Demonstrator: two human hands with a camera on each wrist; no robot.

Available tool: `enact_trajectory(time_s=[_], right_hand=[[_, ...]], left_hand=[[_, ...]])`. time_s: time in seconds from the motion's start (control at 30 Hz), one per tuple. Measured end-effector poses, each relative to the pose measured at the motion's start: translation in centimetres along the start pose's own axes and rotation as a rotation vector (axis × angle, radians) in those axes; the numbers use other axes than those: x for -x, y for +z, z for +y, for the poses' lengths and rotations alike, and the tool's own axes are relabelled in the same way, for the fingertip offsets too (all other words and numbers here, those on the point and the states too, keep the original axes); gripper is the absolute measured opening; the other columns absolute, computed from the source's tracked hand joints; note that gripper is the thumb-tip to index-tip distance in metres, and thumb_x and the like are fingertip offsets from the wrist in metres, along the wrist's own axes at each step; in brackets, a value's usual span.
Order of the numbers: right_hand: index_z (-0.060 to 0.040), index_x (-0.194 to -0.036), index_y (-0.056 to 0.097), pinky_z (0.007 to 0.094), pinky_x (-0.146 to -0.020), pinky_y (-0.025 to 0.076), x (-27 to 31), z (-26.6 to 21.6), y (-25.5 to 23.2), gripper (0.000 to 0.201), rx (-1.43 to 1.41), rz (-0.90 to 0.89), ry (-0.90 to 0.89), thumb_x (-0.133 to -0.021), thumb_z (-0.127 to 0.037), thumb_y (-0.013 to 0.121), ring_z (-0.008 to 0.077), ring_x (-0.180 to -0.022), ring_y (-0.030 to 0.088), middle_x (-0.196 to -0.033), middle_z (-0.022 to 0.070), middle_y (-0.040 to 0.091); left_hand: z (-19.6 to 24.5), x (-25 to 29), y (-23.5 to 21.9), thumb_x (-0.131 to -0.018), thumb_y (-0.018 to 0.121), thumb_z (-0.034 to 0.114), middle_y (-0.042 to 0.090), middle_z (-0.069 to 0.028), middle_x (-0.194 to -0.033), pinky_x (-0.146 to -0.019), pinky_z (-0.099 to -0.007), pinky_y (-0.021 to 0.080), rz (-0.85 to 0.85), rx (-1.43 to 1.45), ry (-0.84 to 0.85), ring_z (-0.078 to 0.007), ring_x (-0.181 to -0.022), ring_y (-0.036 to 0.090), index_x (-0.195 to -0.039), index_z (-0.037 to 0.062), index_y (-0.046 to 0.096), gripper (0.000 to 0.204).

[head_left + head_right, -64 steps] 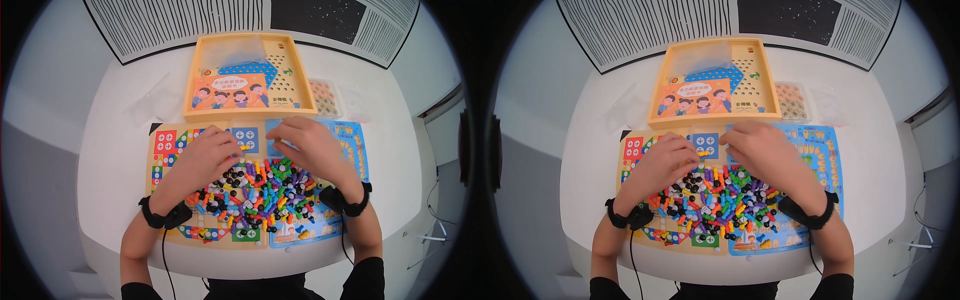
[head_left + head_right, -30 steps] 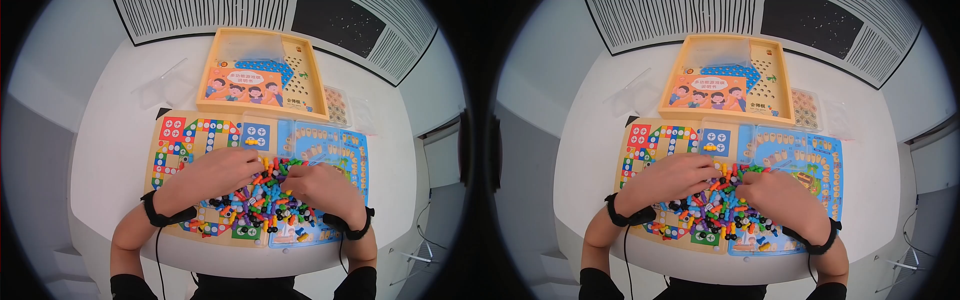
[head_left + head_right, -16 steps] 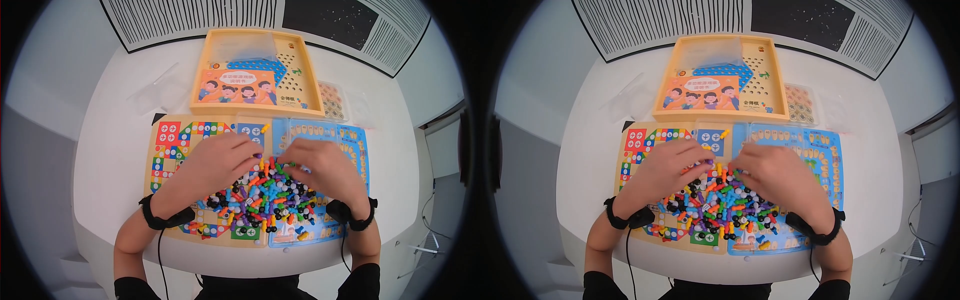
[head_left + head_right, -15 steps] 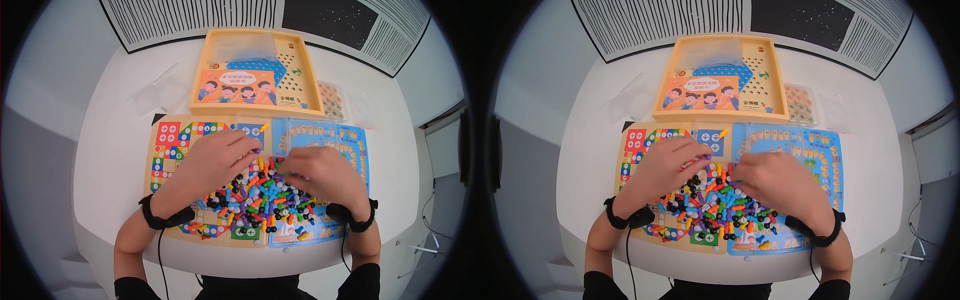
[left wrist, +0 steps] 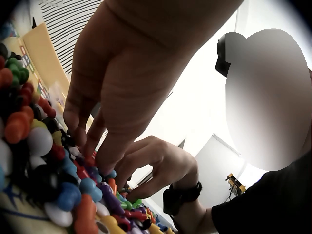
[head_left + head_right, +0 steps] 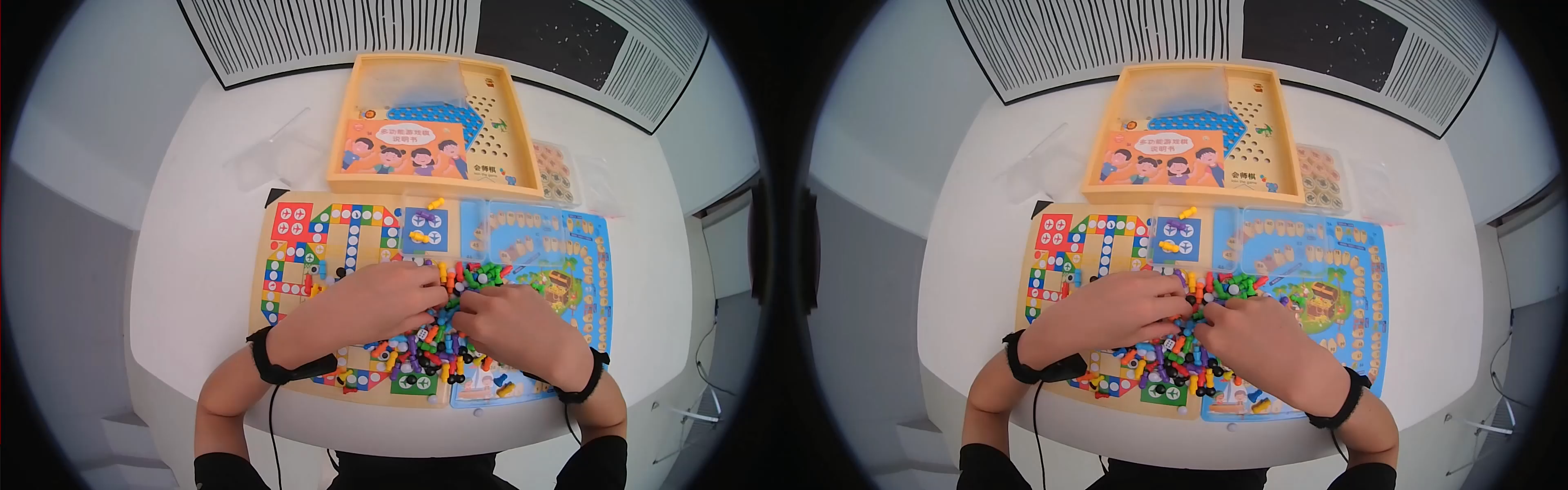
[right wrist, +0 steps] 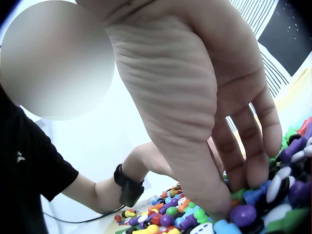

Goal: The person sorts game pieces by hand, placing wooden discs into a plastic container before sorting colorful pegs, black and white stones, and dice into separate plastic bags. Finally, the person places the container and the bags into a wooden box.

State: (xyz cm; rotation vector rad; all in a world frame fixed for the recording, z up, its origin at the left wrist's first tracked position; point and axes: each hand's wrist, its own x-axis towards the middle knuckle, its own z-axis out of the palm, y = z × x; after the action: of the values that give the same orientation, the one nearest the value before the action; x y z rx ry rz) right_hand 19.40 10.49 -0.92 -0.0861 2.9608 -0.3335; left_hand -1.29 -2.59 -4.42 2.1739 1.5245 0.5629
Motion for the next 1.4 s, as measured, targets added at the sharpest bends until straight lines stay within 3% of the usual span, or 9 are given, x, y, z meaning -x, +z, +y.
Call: enact_trajectory(time_s=[0.53,0.63,0.7,0.8,0.9,1.07,1.17,1.3,1.4], right_hand=[[-0.0075,-0.101,0.066,0.0413,-0.068,0.058,0.5,1.3,-2.1,0.021,-0.179,-0.079,-0.029,-0.082,-0.011,0.074,0.0306,-0.081,0.072,-0.104,0.0080,0.063],[-0.0068,-0.103,0.066,0.0413,-0.070,0.058,0.6,1.9,-3.3,0.023,-0.204,0.087,0.081,-0.082,-0.009,0.076,0.0321,-0.083,0.071,-0.109,0.0082,0.065],[-0.0078,-0.103,0.068,0.0408,-0.072,0.059,0.1,2.4,-2.8,0.024,-0.177,0.455,0.166,-0.081,-0.005,0.077,0.0313,-0.087,0.071,-0.108,0.0073,0.067],[-0.0081,-0.101,0.070,0.0406,-0.074,0.060,-1.1,2.9,-1.8,0.022,-0.138,0.635,0.199,-0.082,-0.004,0.078,0.0297,-0.088,0.071,-0.103,0.0061,0.068],[-0.0044,-0.100,0.068,0.0386,-0.075,0.058,-0.9,3.9,-0.8,0.018,-0.056,0.501,0.037,-0.083,-0.006,0.073,0.0251,-0.090,0.069,-0.097,0.0061,0.064],[-0.0052,-0.096,0.072,0.0345,-0.083,0.056,-1.5,2.8,0.7,0.019,-0.027,0.350,-0.107,-0.078,-0.008,0.074,0.0229,-0.094,0.067,-0.097,0.0042,0.067],[-0.0056,-0.096,0.074,0.0343,-0.084,0.056,-1.9,2.5,1.7,0.021,-0.034,0.324,-0.125,-0.075,-0.009,0.076,0.0228,-0.096,0.067,-0.100,0.0034,0.069],[-0.0069,-0.095,0.072,0.0355,-0.079,0.058,-2.1,2.4,1.8,0.015,-0.019,0.293,-0.141,-0.080,-0.008,0.070,0.0216,-0.090,0.068,-0.094,0.0040,0.067],[-0.0083,-0.096,0.074,0.0380,-0.077,0.058,-1.7,2.4,1.1,0.022,-0.066,0.293,-0.101,-0.075,-0.004,0.077,0.0248,-0.087,0.070,-0.097,0.0053,0.069]], left_hand=[[0.0,0.1,0.2,-0.096,0.069,0.015,0.064,-0.0081,-0.093,-0.085,-0.0402,0.055,-0.012,-0.037,-0.028,-0.0276,-0.093,0.065,-0.105,0.0058,0.069,0.013],[0.3,0.1,0.0,-0.094,0.070,0.015,0.065,-0.0074,-0.093,-0.085,-0.0401,0.055,-0.005,-0.032,-0.032,-0.0270,-0.093,0.065,-0.104,0.0059,0.070,0.014],[0.3,0.1,-0.1,-0.092,0.071,0.015,0.066,-0.0070,-0.093,-0.086,-0.0401,0.055,-0.013,-0.034,-0.029,-0.0268,-0.093,0.065,-0.104,0.0060,0.071,0.015],[0.3,0.0,-0.1,-0.090,0.072,0.014,0.067,-0.0065,-0.095,-0.084,-0.0390,0.055,-0.034,-0.062,-0.015,-0.0258,-0.094,0.065,-0.105,0.0066,0.072,0.017],[0.4,-0.1,-0.5,-0.088,0.074,0.013,0.067,-0.0062,-0.095,-0.082,-0.0383,0.056,-0.107,-0.156,-0.005,-0.0250,-0.095,0.065,-0.104,0.0070,0.072,0.017],[0.7,-0.8,-2.0,-0.088,0.075,0.009,0.069,-0.0063,-0.102,-0.081,-0.0372,0.056,0.365,-0.188,-0.040,-0.0268,-0.097,0.066,-0.113,0.0083,0.071,0.026],[0.4,-1.1,-2.5,-0.090,0.075,0.009,0.069,-0.0085,-0.113,-0.087,-0.0377,0.055,0.460,-0.179,-0.177,-0.0291,-0.101,0.065,-0.122,0.0092,0.069,0.033],[-0.2,-1.0,-2.1,-0.090,0.076,0.011,0.067,-0.0101,-0.121,-0.095,-0.0394,0.053,0.436,-0.080,-0.196,-0.0311,-0.109,0.062,-0.126,0.0090,0.068,0.037],[-0.6,-0.9,-1.4,-0.090,0.076,0.013,0.066,-0.0099,-0.124,-0.102,-0.0396,0.050,0.242,-0.131,0.049,-0.0309,-0.118,0.059,-0.125,0.0077,0.068,0.037]])
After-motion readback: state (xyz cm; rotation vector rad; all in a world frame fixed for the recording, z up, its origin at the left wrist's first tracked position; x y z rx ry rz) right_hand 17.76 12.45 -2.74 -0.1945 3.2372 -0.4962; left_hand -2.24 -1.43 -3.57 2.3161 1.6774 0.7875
